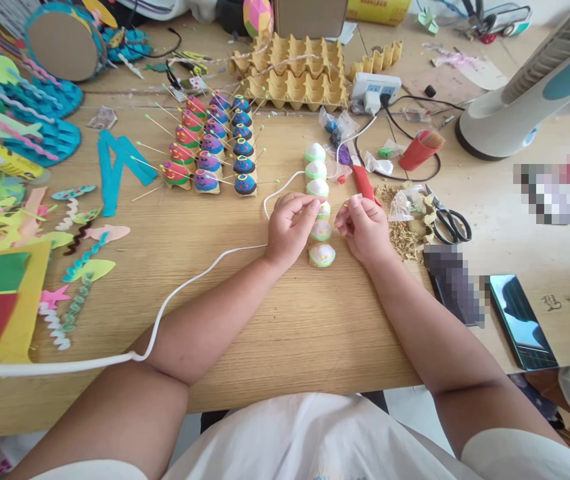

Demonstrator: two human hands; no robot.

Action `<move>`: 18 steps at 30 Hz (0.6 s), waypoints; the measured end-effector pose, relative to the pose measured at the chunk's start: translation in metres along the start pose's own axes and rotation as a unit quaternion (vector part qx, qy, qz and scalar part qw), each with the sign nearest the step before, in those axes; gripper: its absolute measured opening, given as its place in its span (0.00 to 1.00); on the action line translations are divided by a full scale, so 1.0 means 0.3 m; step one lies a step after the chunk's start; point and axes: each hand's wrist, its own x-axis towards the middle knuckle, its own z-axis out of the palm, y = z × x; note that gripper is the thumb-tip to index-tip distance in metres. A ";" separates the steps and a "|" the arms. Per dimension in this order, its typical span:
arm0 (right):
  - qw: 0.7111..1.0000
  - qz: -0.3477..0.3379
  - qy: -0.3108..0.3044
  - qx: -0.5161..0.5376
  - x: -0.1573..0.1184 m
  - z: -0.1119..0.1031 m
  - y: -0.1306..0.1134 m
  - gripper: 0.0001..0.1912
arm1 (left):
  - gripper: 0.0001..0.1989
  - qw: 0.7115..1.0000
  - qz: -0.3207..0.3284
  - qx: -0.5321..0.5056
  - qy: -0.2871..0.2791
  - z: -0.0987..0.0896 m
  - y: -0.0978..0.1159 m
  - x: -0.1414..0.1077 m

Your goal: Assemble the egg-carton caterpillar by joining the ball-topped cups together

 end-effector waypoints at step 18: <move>0.999 0.002 -0.008 0.032 0.001 0.001 -0.004 0.31 | 0.16 0.999 0.046 -0.027 0.008 -0.014 0.005 0.005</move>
